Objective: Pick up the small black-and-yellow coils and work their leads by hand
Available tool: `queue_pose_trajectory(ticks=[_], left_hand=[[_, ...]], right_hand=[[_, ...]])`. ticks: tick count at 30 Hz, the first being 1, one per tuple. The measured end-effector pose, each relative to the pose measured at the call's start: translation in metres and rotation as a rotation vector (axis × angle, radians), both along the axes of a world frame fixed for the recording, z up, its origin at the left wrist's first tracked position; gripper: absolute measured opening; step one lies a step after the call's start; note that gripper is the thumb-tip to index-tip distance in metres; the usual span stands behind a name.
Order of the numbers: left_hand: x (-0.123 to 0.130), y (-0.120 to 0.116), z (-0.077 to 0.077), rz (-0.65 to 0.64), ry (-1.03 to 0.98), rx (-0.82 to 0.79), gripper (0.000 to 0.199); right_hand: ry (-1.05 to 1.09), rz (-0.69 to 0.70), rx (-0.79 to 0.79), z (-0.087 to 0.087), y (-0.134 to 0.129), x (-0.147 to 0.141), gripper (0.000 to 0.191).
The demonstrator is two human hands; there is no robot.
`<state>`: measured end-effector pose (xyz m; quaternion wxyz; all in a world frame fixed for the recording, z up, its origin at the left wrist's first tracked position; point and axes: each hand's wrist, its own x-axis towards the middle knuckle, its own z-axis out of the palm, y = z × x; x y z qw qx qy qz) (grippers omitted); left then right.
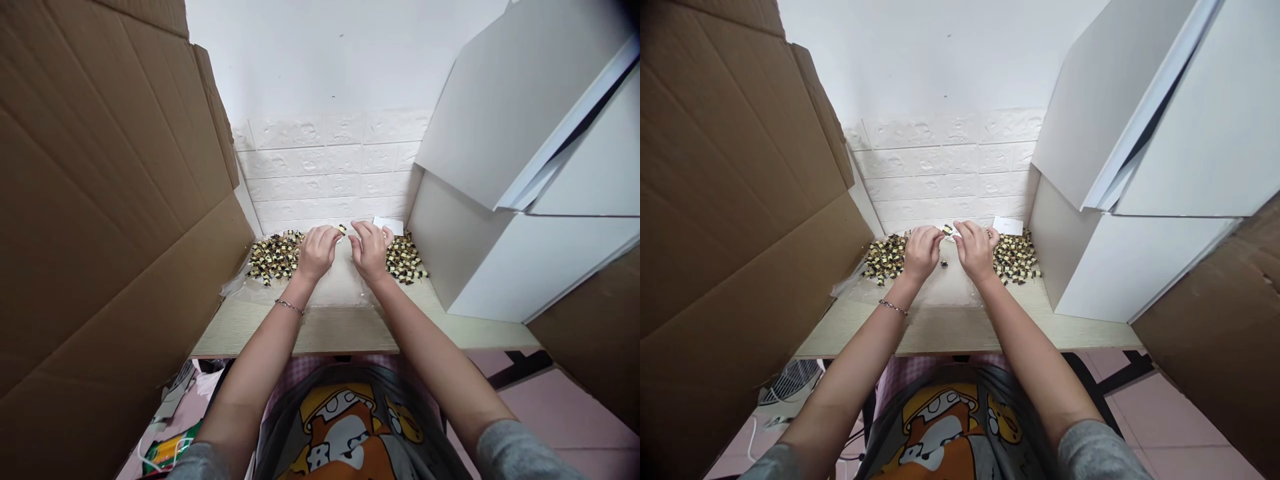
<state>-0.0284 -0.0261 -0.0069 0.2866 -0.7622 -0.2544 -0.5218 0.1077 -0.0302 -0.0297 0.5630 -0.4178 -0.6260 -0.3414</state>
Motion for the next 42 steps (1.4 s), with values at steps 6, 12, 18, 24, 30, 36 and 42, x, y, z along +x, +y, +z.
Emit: queue_pose_trajectory(ticks=[6, 12, 18, 24, 30, 36, 42], left_hand=[[0.003, 0.001, -0.003, -0.028, -0.003, -0.031, 0.010], [0.006, 0.007, -0.006, -0.095, -0.207, -0.223, 0.012], [0.005, 0.012, -0.007, -0.104, -0.368, -0.362, 0.014], [0.007, 0.009, -0.005, -0.103, -0.404, -0.382, 0.014], [0.003, 0.014, -0.006, -0.082, -0.482, -0.401, 0.017], [0.001, 0.012, -0.007, -0.095, -0.453, -0.429, 0.025], [0.004, 0.006, -0.012, -0.125, -0.076, -0.354, 0.071]], right_hand=[[0.034, 0.000, -0.037, 0.000, 0.000, 0.002, 0.016], [0.158, 0.055, -0.086, 0.001, 0.002, 0.003, 0.017], [0.275, 0.151, -0.178, 0.005, 0.003, 0.003, 0.021], [0.332, 0.237, -0.221, 0.008, 0.003, 0.006, 0.024], [0.357, 0.247, -0.219, 0.007, 0.003, 0.006, 0.025], [0.365, 0.207, -0.239, 0.006, 0.004, 0.005, 0.024], [0.323, 0.208, -0.264, 0.004, 0.003, -0.001, 0.024]])
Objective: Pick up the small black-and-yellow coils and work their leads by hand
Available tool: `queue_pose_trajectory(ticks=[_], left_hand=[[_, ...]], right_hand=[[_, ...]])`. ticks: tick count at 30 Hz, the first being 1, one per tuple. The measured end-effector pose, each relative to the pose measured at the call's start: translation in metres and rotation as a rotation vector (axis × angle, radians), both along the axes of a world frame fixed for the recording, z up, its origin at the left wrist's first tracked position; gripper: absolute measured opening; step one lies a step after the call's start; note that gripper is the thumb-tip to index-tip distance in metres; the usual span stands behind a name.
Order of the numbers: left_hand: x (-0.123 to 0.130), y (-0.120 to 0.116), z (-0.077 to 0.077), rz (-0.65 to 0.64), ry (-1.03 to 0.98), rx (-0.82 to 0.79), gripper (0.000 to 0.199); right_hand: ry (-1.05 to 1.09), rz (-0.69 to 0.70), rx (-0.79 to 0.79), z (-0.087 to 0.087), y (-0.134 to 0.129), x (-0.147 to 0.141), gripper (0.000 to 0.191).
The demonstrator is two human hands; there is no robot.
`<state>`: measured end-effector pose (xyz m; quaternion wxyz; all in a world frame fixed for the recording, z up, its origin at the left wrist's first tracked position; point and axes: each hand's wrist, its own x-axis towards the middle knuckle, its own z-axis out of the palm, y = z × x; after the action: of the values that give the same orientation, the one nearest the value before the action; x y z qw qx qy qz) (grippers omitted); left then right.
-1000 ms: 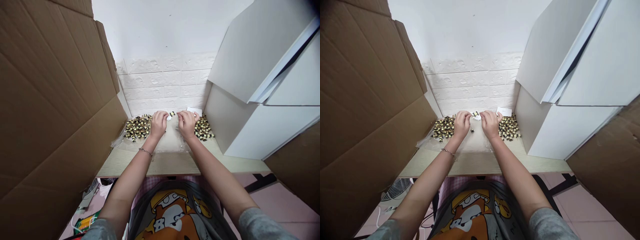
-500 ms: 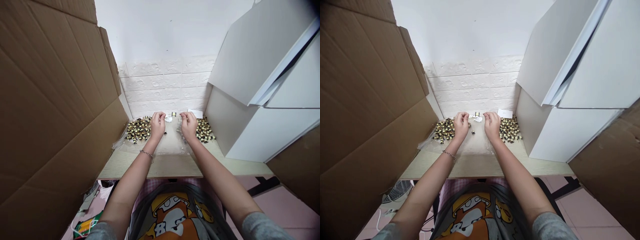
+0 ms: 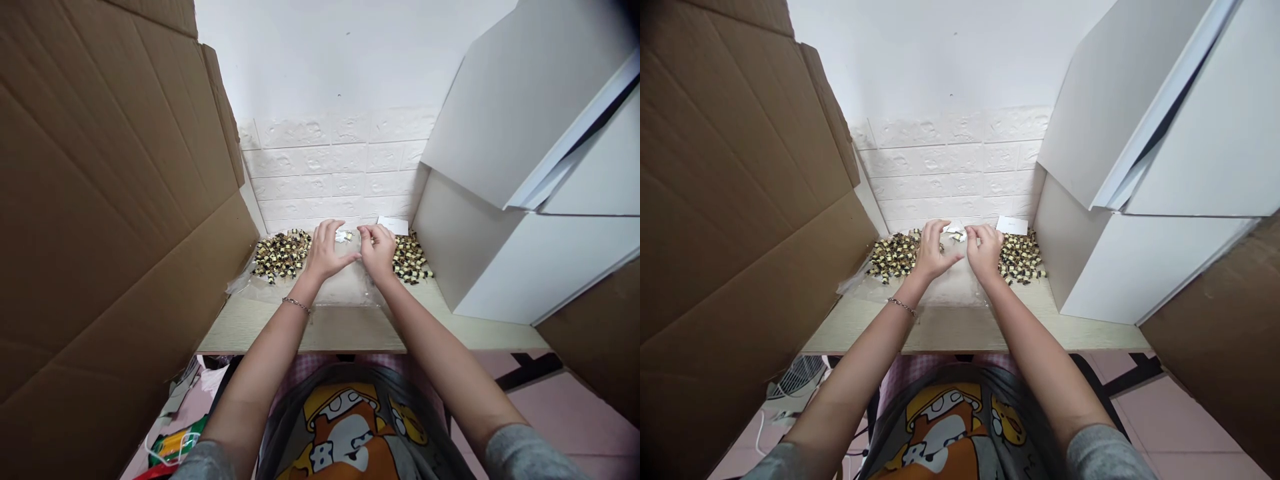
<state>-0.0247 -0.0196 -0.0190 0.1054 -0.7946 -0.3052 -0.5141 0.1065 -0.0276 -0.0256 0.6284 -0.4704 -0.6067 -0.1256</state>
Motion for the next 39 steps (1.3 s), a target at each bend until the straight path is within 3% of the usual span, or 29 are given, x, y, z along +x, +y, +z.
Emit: queue_pose_trajectory(ticks=[4, 9, 14, 18, 25, 32, 34, 36, 39], left_hand=[[-0.003, 0.004, -0.002, 0.040, 0.196, 0.055, 0.090], [-0.013, 0.008, 0.000, 0.126, 0.282, 0.088, 0.087], [-0.014, 0.009, 0.002, 0.158, 0.143, 0.071, 0.060], [-0.011, 0.012, 0.002, 0.100, 0.048, 0.001, 0.038], [-0.011, 0.013, 0.002, 0.049, 0.004, 0.010, 0.030], [-0.011, 0.013, 0.003, 0.101, -0.070, -0.017, 0.023], [-0.013, 0.014, 0.002, 0.126, -0.073, -0.035, 0.022], [-0.014, 0.016, 0.001, 0.137, -0.061, -0.048, 0.022], [-0.016, 0.020, -0.001, 0.132, -0.042, -0.054, 0.025]], right_hand=[[-0.067, 0.057, 0.005, -0.002, 0.000, -0.004, 0.023], [-0.099, 0.108, 0.003, -0.001, -0.002, -0.004, 0.023], [-0.088, 0.135, 0.000, 0.000, -0.004, -0.005, 0.023], [-0.074, 0.166, 0.003, 0.000, -0.006, -0.008, 0.022], [-0.007, 0.197, 0.006, 0.003, -0.011, -0.009, 0.021], [0.121, 0.213, 0.014, 0.007, -0.006, -0.025, 0.022], [0.248, 0.232, 0.039, 0.019, -0.017, -0.038, 0.026], [0.295, 0.348, 0.028, 0.034, -0.044, -0.051, 0.019], [0.081, 0.637, -0.005, 0.049, -0.108, -0.067, 0.018]])
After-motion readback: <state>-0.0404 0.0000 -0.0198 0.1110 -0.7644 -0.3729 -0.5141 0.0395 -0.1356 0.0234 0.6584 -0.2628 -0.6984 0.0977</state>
